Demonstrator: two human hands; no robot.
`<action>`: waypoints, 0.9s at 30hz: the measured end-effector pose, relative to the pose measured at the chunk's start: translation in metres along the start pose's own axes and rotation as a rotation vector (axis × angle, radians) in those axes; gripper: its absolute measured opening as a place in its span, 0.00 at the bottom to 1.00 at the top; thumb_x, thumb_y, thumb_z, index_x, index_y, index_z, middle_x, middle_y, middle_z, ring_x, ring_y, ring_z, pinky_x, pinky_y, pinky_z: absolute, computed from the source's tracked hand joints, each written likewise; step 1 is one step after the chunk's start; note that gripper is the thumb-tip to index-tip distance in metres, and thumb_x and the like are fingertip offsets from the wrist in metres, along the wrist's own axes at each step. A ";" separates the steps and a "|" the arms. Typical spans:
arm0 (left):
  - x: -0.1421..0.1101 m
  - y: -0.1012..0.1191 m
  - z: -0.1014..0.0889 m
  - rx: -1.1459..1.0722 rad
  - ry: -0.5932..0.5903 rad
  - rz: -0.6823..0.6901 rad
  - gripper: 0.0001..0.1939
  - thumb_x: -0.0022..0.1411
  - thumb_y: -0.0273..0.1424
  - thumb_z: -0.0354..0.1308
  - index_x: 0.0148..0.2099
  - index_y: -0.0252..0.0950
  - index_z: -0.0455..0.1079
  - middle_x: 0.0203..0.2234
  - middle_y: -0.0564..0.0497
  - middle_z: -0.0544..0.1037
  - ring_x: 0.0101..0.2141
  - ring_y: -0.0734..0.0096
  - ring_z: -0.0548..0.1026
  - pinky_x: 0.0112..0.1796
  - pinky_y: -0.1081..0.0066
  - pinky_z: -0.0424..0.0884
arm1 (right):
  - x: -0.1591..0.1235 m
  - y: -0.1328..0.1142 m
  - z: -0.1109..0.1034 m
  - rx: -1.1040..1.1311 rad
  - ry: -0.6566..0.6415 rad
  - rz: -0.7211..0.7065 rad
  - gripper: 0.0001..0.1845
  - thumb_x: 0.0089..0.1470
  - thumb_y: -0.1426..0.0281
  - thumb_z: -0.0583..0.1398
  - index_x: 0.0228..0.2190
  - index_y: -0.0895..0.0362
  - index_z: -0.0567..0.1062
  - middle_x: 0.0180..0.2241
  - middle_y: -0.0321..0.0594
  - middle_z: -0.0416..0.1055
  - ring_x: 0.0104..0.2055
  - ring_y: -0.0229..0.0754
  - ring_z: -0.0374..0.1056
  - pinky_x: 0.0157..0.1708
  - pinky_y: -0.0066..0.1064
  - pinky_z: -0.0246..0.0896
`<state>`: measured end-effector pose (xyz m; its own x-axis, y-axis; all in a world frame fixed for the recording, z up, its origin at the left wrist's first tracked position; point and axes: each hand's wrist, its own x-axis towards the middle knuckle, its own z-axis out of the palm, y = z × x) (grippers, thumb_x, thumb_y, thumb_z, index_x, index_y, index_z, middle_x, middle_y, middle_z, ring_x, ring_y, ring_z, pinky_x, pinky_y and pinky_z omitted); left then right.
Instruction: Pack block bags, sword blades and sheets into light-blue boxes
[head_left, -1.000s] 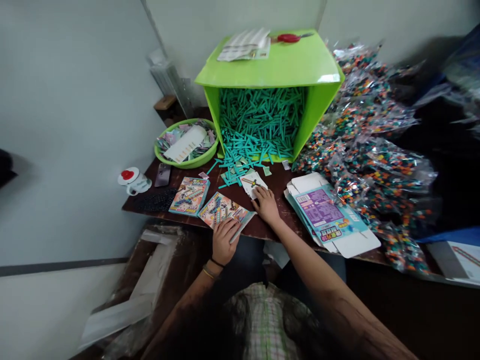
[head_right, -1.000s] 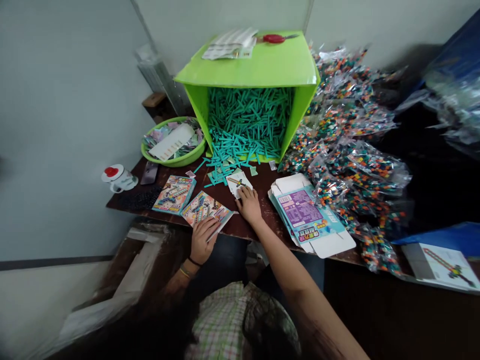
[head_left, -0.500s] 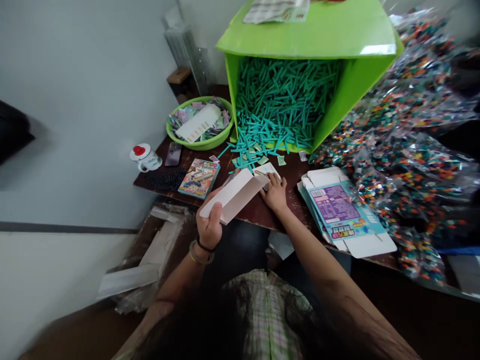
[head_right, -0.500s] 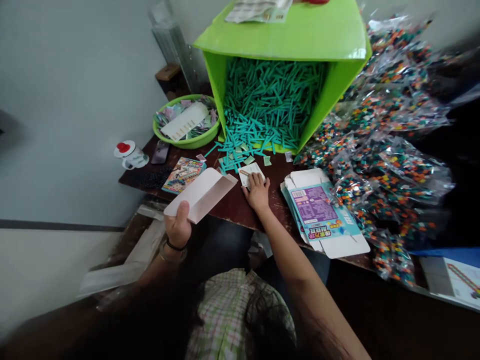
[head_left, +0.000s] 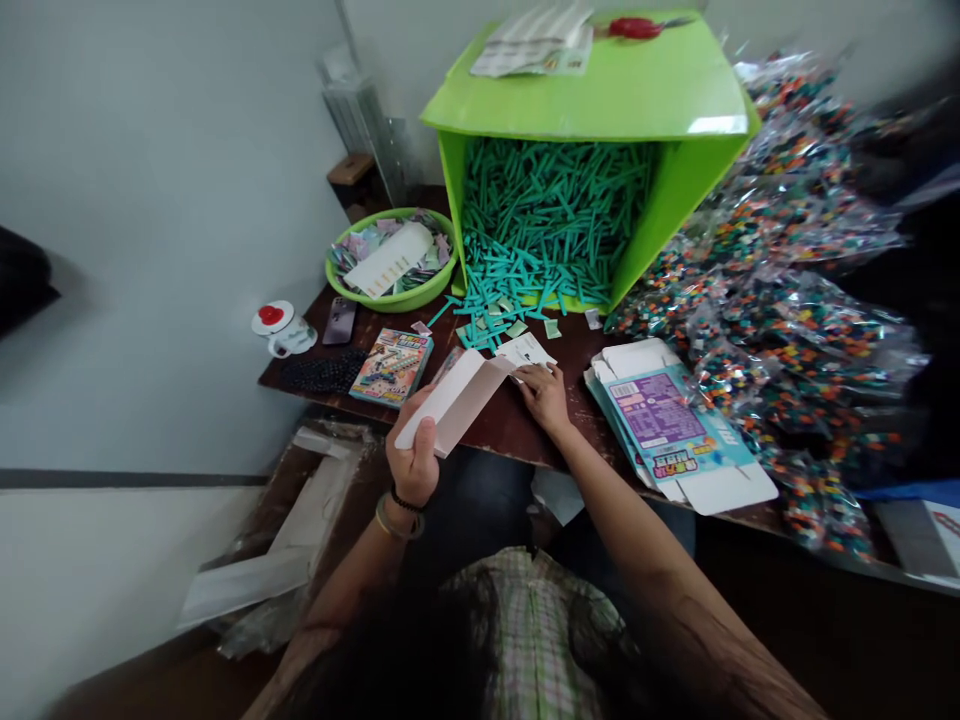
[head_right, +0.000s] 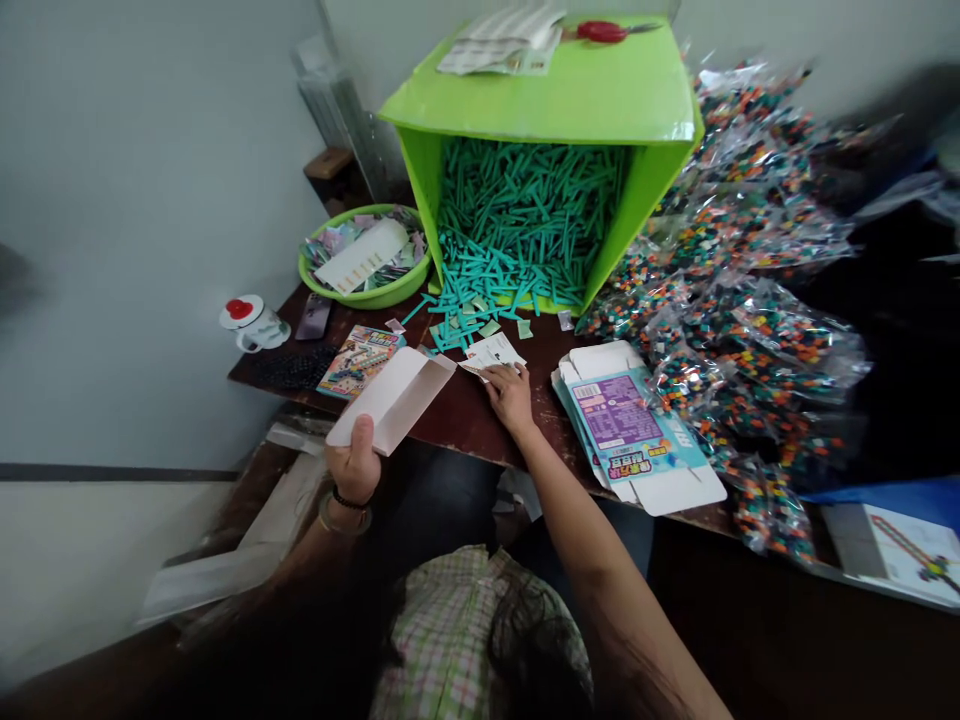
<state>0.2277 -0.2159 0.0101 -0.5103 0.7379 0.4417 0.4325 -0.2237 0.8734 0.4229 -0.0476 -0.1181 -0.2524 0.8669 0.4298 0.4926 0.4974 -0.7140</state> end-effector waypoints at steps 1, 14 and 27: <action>-0.003 -0.005 0.003 0.001 -0.053 0.057 0.22 0.71 0.47 0.54 0.49 0.36 0.81 0.46 0.41 0.83 0.52 0.55 0.79 0.57 0.57 0.71 | -0.001 0.000 -0.001 0.016 0.061 0.024 0.14 0.63 0.65 0.57 0.38 0.52 0.83 0.43 0.44 0.83 0.49 0.50 0.75 0.63 0.53 0.56; -0.021 -0.048 0.066 -0.767 -0.489 -0.642 0.41 0.53 0.56 0.69 0.62 0.38 0.72 0.63 0.38 0.73 0.65 0.45 0.67 0.66 0.48 0.59 | -0.040 -0.082 -0.069 0.009 0.062 -0.380 0.14 0.69 0.65 0.56 0.48 0.48 0.81 0.45 0.42 0.81 0.53 0.49 0.73 0.56 0.48 0.65; -0.002 -0.050 0.059 -1.059 -0.306 -1.253 0.17 0.71 0.36 0.55 0.53 0.33 0.77 0.50 0.40 0.83 0.58 0.50 0.77 0.63 0.48 0.67 | 0.131 0.005 0.004 -0.281 -0.228 0.213 0.09 0.61 0.70 0.61 0.33 0.59 0.82 0.43 0.55 0.81 0.51 0.56 0.72 0.54 0.46 0.62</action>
<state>0.2513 -0.1689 -0.0464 0.0808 0.8421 -0.5333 -0.8299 0.3531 0.4319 0.3888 0.0682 -0.0674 -0.2823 0.9500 0.1332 0.7538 0.3056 -0.5817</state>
